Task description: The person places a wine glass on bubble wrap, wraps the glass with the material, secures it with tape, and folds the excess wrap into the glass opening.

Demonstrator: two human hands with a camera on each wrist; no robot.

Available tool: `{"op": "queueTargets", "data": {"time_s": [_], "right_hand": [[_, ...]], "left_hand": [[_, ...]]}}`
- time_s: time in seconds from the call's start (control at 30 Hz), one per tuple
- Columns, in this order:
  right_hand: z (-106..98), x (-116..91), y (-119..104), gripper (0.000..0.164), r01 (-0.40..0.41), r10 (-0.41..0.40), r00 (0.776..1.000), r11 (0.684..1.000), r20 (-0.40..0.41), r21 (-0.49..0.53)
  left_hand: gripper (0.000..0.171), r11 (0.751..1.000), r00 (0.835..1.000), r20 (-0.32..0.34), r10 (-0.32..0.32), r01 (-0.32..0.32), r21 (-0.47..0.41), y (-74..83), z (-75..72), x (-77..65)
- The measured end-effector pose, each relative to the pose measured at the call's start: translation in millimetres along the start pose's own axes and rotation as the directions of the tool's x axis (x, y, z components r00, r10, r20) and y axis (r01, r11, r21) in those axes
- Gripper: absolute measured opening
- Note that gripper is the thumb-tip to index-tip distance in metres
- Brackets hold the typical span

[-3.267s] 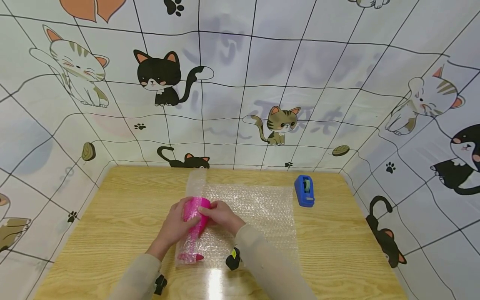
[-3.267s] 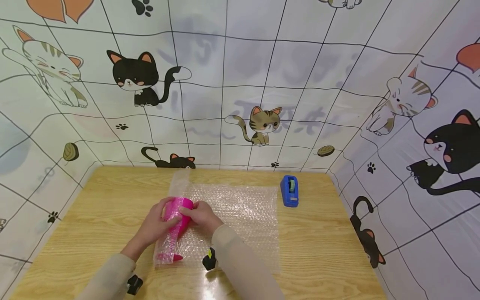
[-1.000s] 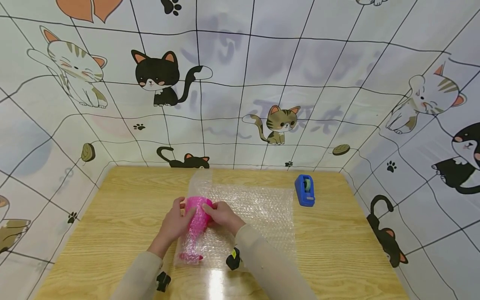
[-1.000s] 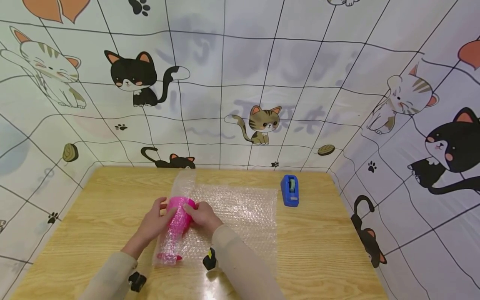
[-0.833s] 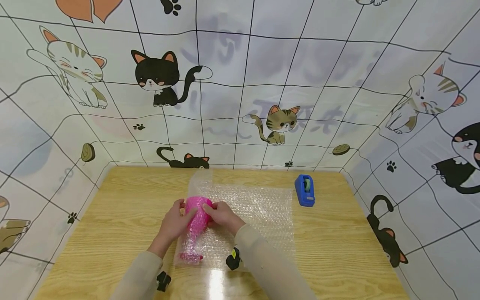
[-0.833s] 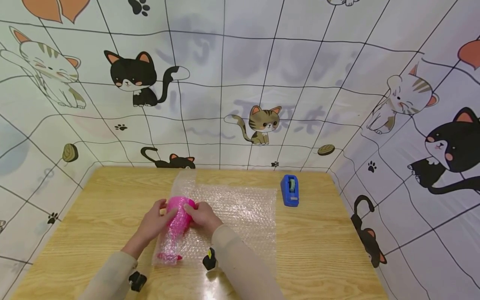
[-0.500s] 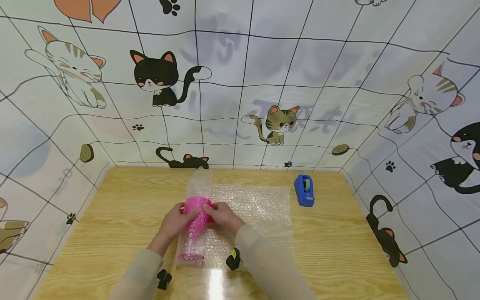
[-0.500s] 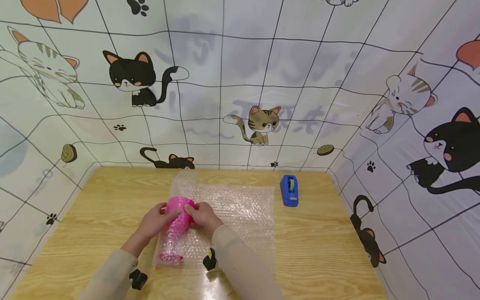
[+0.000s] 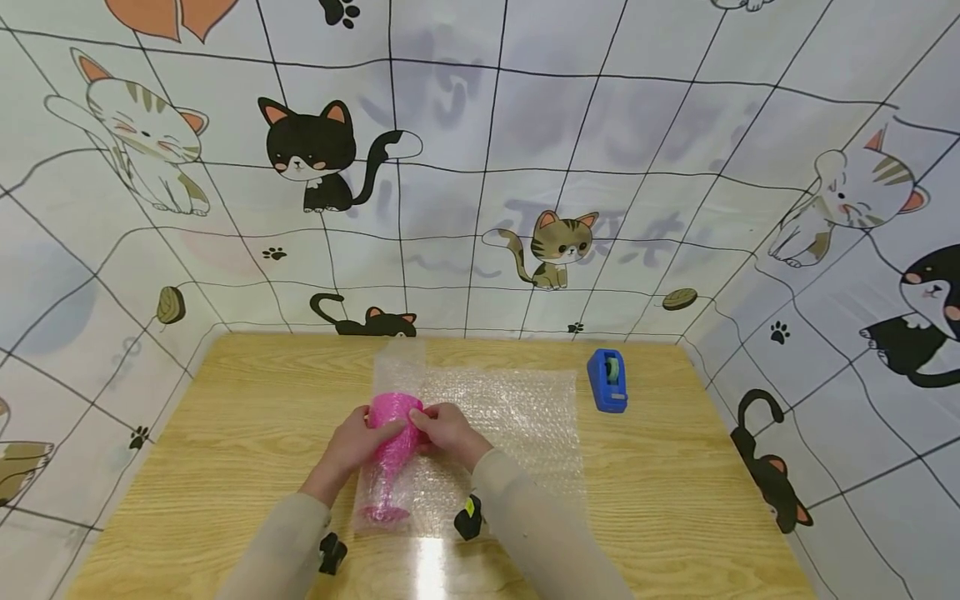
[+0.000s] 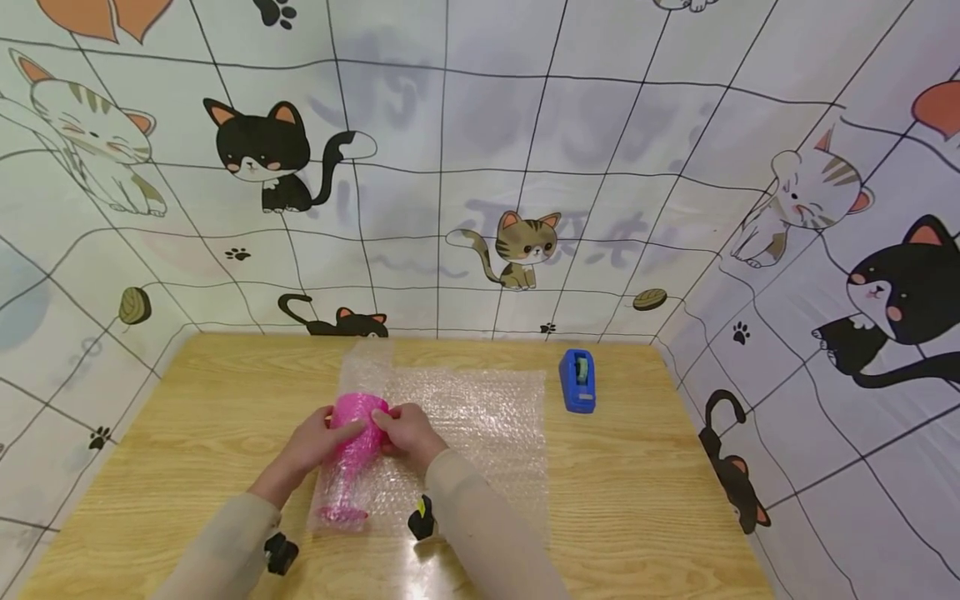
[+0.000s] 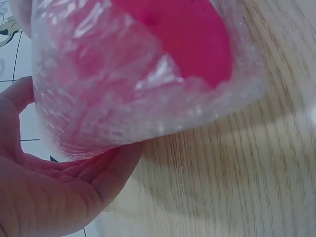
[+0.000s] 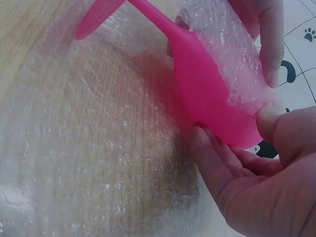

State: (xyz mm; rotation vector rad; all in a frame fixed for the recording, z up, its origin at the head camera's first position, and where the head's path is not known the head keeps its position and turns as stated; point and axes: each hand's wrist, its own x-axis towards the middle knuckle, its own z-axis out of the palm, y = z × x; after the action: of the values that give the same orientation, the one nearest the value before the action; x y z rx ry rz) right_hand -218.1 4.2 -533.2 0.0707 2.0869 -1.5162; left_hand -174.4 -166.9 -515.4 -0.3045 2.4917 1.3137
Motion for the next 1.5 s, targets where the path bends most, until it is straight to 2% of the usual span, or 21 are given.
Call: {"op": "queueTargets", "data": {"time_s": [0.37, 0.57, 0.83, 1.13, 1.5], "right_hand": [[-4, 1, 0, 0.037, -0.002, 0.002, 1.0, 0.999, 0.006, 0.034], [-7, -1, 0, 0.037, -0.002, 0.0, 1.0, 0.996, 0.018, 0.084], [-10, -3, -3, 0.036, -0.015, 0.015, 1.0, 1.0, 0.015, 0.017], [-11, -1, -1, 0.034, -0.029, 0.028, 1.0, 0.997, 0.01, 0.068], [-13, 1, -1, 0.029, -0.036, 0.039, 0.999, 0.995, -0.028, 0.096]], "left_hand": [[0.099, 1.0, 1.0, -0.003, -0.004, 0.005, 0.005, 5.9, 2.9, -2.6], [0.095, 0.999, 1.0, -0.017, 0.016, -0.016, 0.035, 7.1, 5.0, -1.8], [0.095, 0.995, 0.999, -0.046, 0.03, -0.025, 0.101, 8.7, 8.7, -1.1], [0.096, 0.989, 0.997, -0.068, 0.04, -0.03, 0.142, 13.1, 9.5, -4.7], [0.094, 0.988, 0.994, -0.1, 0.036, -0.02, 0.15, 16.4, 14.0, -5.7]]}}
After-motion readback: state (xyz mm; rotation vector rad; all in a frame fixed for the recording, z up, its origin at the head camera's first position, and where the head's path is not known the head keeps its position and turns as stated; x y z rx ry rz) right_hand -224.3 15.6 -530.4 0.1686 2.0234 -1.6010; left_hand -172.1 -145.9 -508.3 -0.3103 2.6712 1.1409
